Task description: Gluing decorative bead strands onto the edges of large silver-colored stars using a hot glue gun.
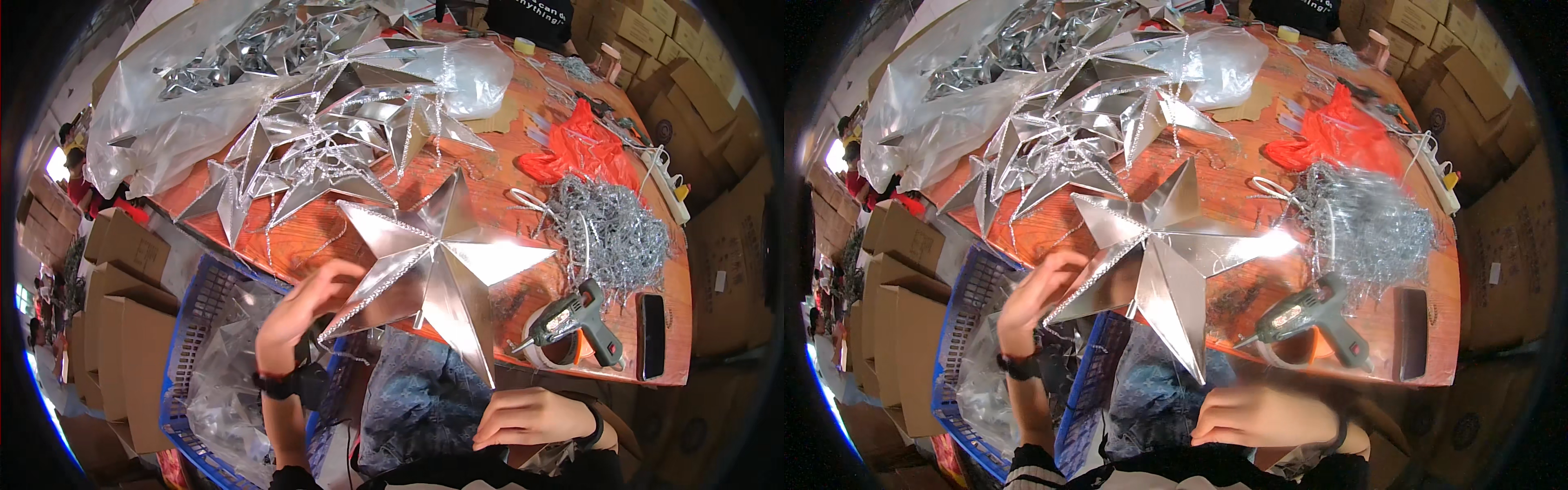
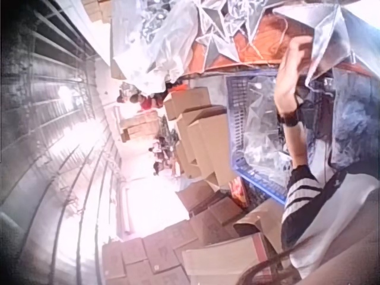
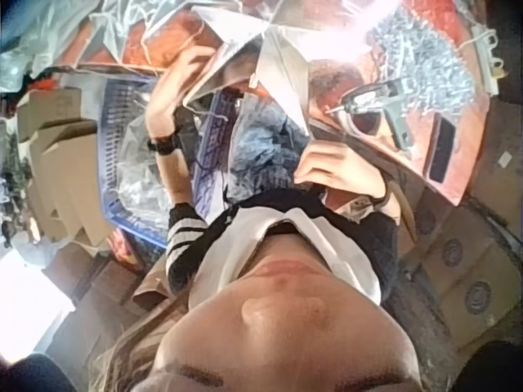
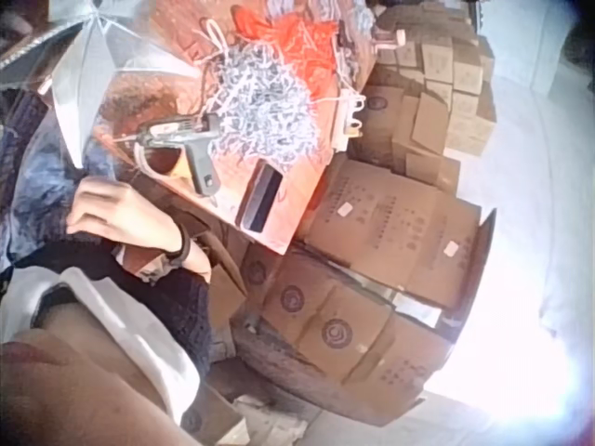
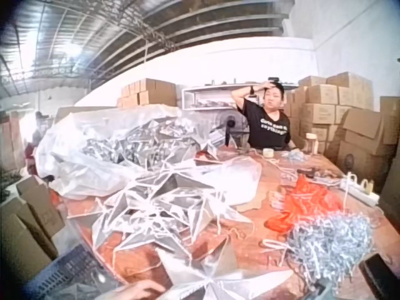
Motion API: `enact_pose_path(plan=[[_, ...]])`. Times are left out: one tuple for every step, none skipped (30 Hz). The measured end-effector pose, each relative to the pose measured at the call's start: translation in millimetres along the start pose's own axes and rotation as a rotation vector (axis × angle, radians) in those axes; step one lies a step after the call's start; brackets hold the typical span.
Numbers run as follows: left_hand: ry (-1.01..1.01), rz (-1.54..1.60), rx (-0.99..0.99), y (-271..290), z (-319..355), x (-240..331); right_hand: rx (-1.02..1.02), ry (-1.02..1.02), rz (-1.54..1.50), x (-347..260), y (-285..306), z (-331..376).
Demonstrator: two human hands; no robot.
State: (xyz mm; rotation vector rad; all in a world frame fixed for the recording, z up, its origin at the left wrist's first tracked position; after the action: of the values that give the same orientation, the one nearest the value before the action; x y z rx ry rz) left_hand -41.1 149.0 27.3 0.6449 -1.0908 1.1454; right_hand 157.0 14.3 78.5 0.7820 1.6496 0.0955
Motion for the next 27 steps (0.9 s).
enact_pose_path(plan=[[-0.085, -0.021, 0.06, -3, 8, 16, 0.006, 0.063, 0.087, -3, -2, 5], [-0.245, -0.217, 0.236, 6, 25, 31, 0.011, 0.014, 0.021, 2, -3, 6], [-0.407, -0.412, 0.411, 8, 46, 45, 0.016, -0.035, -0.044, 8, -4, 8], [-0.42, -0.42, 0.569, 7, 81, 55, 0.009, -0.067, -0.126, 8, -9, 5], [-0.437, -0.418, 0.708, 0, 108, 58, 0.031, -0.026, -0.144, 6, -10, 3], [-0.546, -0.225, 0.658, -13, 128, 49, 0.048, 0.019, -0.167, 8, -11, 0], [-0.779, -0.074, -0.022, -55, 123, 59, 0.062, 0.059, -0.186, 6, -12, -3], [-0.685, -0.204, -0.369, -90, 121, 50, 0.032, 0.067, -0.167, 4, -17, -7], [-0.562, -0.351, -0.699, -124, 118, 38, 0.002, 0.065, -0.135, 6, -21, -10], [-0.534, -0.354, -0.656, -145, 107, 35, -0.026, 0.064, -0.102, 7, -24, -10], [-0.371, -0.382, -0.592, -156, 92, 21, 0.004, 0.148, -0.03, 4, -25, -6], [-0.317, -0.39, -0.51, -155, 79, 12, -0.025, 0.106, -0.065, 6, -28, -5], [-0.263, -0.438, -0.404, -151, 70, 0, -0.051, 0.066, -0.091, 5, -28, -6], [-0.204, -0.49, -0.29, -141, 65, -15, -0.079, 0.034, -0.122, 4, -30, -9], [-0.187, -0.495, -0.223, -131, 61, -28, -0.079, 0.015, -0.146, 5, -28, -6], [-0.103, -0.542, -0.154, -118, 56, -47, -0.057, -0.015, -0.146, 7, -23, -4], [-0.081, -0.483, -0.081, -104, 53, -57, -0.033, -0.043, -0.141, 5, -16, -1], [-0.059, -0.424, -0.007, -90, 50, -67, -0.008, -0.071, -0.137, 6, -12, 1], [0.016, -0.423, 0.069, -76, 46, -83, 0.084, -0.011, -0.093, 1, -2, 1], [0.09, -0.427, 0.148, -61, 44, -98, 0.122, 0.004, -0.091, -2, 2, 1], [0.037, -0.55, 0.29, -46, 47, -104, 0.159, 0.02, -0.091, -6, 7, -1], [0.015, -0.608, 0.321, -44, 50, -100, 0.201, 0.031, -0.093, -9, 11, -2], [-0.006, -0.666, 0.355, -43, 55, -94, 0.241, 0.045, -0.071, -12, 15, -3], [-0.026, -0.725, 0.39, -43, 61, -86, 0.28, 0.061, -0.051, -15, 20, -6], [-0.038, -0.514, 0.363, -51, 66, -73, 0.321, 0.06, -0.047, -14, 20, -7], [-0.058, -0.446, 0.274, -66, 66, -56, 0.39, 0.065, -0.019, -14, 24, -4], [-0.144, -0.396, 0.18, -83, 68, -41, 0.419, 0.041, 0.019, -13, 27, -1]])
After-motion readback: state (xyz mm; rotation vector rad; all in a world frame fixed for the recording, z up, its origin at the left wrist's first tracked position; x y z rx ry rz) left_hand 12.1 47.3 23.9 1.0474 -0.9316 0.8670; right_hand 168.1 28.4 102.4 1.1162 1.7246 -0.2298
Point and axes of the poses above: each hand's wrist, its own z-axis away from the middle knuckle, its own y-axis out of the back of the hand, x = y × z, the point moved 10 cm from there along -z, towards the middle knuckle, and after that the axes turned 11 degrees about y, right-handed, at the moved point
